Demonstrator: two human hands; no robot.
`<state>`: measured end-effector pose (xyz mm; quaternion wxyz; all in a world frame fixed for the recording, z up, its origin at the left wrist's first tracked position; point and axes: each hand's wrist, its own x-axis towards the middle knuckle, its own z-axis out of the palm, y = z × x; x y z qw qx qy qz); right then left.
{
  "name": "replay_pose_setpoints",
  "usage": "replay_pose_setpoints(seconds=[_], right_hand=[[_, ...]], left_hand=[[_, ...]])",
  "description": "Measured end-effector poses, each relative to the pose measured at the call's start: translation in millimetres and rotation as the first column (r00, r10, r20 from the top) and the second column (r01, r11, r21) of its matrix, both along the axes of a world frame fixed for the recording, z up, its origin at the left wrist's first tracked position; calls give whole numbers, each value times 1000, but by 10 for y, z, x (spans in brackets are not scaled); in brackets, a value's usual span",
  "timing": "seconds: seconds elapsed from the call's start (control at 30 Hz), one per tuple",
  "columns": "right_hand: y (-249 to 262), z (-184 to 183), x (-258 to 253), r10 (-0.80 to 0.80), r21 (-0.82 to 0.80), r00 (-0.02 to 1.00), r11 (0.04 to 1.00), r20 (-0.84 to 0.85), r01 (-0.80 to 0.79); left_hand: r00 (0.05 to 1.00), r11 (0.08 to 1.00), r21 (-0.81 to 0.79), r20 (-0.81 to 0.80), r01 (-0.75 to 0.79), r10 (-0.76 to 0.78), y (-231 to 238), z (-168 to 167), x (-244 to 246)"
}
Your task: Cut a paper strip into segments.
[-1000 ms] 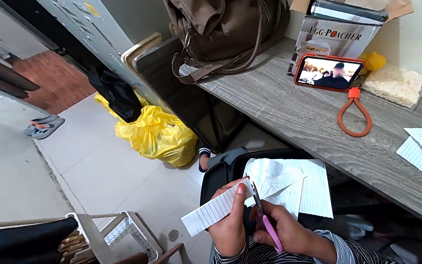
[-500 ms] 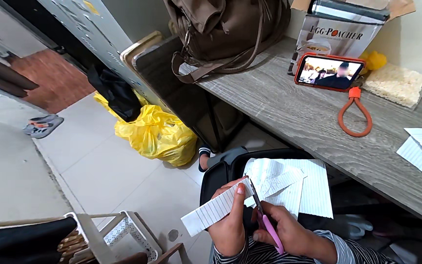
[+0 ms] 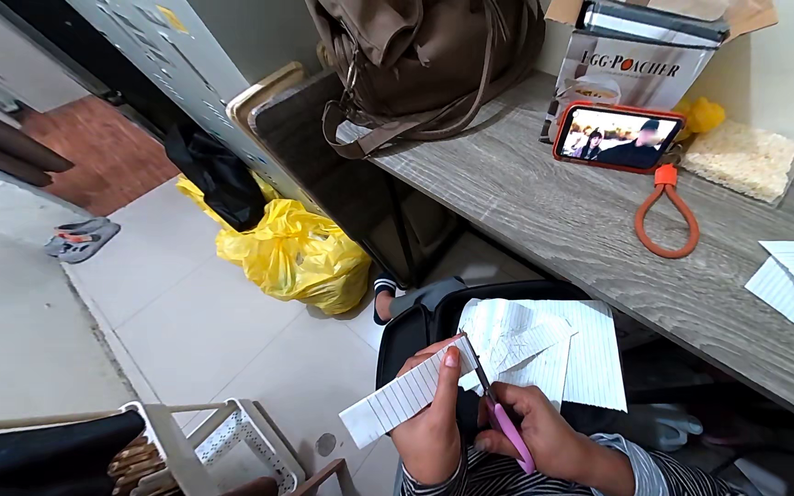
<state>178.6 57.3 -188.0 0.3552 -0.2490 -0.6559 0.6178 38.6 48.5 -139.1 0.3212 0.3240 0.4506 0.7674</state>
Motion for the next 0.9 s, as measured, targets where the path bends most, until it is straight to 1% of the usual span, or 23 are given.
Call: replay_pose_setpoints(seconds=[0.3, 0.9], right_hand=[[-8, -9, 2, -4, -13, 1000, 1000, -14, 3], [0, 3, 7, 14, -33, 1000, 999, 1, -14]], left_hand=[[1000, 1000, -4, -17, -5, 5, -4, -4, -5], [1000, 1000, -13, 5, -15, 15, -11, 7, 6]])
